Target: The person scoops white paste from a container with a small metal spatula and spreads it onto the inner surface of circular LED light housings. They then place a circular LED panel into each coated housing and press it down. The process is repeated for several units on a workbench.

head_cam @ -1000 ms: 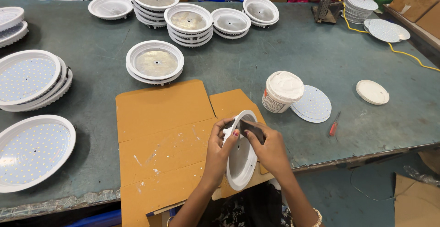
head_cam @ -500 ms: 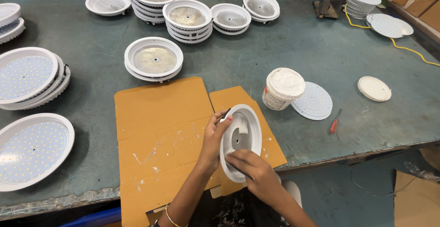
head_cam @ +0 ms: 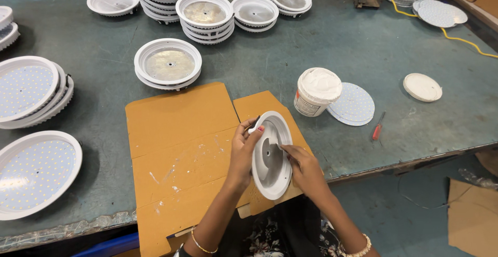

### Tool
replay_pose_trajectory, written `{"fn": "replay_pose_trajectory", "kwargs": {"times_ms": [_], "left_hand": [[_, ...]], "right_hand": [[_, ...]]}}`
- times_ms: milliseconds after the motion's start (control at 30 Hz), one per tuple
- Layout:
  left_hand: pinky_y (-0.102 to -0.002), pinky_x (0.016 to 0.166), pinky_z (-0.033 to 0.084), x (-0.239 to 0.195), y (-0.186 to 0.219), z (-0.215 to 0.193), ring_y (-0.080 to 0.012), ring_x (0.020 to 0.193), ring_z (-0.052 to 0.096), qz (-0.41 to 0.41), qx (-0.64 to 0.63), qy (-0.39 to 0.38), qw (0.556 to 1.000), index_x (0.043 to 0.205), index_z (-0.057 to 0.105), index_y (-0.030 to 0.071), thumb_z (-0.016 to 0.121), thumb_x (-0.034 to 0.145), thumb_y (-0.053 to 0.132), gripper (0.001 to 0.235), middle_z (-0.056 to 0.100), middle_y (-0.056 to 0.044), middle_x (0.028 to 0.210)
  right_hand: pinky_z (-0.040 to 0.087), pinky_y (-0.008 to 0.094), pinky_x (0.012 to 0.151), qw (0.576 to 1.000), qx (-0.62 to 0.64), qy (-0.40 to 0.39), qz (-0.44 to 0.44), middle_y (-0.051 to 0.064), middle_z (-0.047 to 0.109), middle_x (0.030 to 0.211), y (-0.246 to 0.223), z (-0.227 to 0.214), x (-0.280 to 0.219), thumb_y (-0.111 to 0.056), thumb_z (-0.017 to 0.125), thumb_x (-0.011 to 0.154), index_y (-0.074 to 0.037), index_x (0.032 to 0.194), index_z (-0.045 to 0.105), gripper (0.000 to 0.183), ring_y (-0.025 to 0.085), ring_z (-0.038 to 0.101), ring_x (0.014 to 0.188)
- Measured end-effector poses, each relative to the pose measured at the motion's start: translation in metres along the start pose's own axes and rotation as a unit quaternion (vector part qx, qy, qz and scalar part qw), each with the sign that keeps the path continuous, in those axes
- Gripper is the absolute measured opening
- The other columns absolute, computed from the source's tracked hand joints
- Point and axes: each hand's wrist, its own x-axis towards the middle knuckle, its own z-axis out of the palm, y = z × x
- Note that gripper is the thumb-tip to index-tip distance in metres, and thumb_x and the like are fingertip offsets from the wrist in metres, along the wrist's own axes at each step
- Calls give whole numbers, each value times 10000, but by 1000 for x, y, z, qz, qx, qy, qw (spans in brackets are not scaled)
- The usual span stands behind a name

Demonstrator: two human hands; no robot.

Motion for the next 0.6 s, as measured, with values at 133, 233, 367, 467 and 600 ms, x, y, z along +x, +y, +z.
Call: {"fn": "replay_pose_trajectory", "kwargs": {"times_ms": [133,233,367,467,600], "left_hand": [[-267,780,547,-5,-6,7,-126,930,640,33,4,9,999,1345,524,6,651,929,178,469,641,-125,1112],[-272,812,545,-10,-8,11,-128,964,628,63,-8,9,998,1327,535,-16,653,931,158,448,630,-125,1143],[-277,889,538,-24,-9,20,-136,1029,619,98,-5,15,995,1332,534,-12,638,934,151,443,629,-122,1182],[-284,898,521,-38,-9,28,-140,1024,598,126,33,26,991,1349,533,-13,637,954,127,432,621,-119,1183],[-285,912,519,-49,-10,37,-136,1045,598,149,40,45,987,1354,514,-13,634,951,85,432,618,-114,1201]], "right_hand": [[536,373,921,999,3,-11,32,192,701,1191,-8,5,-20,69,534,861,-13,1261,666,429,345,700,1056],[532,380,919,998,4,-4,57,192,714,1151,-22,10,-39,33,564,867,-8,1232,681,386,345,704,1048],[536,404,829,984,-6,-15,175,189,724,1068,-48,12,-49,-56,606,869,-15,1170,705,319,360,706,968],[553,393,799,983,12,-15,181,190,757,940,-66,6,-47,-104,629,873,19,1051,717,234,340,734,894],[564,366,713,974,44,-58,214,165,772,805,-82,-7,-47,-160,640,871,11,999,712,226,266,754,724]]}}
